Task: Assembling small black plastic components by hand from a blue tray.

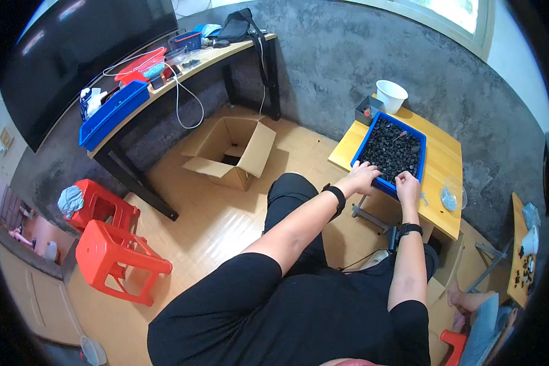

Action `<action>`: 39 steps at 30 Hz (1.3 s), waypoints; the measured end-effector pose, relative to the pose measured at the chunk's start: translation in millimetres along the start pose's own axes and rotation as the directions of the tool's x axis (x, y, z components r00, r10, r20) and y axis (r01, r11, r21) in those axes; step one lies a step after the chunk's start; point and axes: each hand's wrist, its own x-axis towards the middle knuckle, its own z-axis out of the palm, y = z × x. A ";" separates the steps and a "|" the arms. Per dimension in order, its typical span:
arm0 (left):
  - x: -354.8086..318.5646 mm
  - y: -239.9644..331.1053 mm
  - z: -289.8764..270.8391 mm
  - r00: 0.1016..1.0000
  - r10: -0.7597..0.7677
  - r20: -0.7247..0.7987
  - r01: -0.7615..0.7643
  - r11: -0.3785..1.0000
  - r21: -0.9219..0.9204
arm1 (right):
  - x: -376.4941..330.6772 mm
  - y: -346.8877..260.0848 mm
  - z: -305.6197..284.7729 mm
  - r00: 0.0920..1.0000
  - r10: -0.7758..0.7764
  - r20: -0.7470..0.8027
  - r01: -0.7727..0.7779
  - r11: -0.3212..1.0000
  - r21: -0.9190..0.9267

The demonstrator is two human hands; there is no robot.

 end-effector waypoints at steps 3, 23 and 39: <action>3.5 0.4 -4.2 0.997 -0.033 0.070 0.033 0.999 0.001 | 0.2 1.0 1.9 1.000 0.011 0.005 -0.011 1.000 0.015; 5.5 -1.2 7.9 0.998 -0.016 0.068 0.016 1.000 0.012 | -2.5 18.0 8.8 0.999 -0.024 -0.039 0.023 1.000 -0.011; 11.2 -3.5 15.5 0.998 -0.006 0.067 0.003 0.999 0.046 | 0.5 20.6 9.7 0.999 0.014 -0.040 -0.016 0.999 -0.050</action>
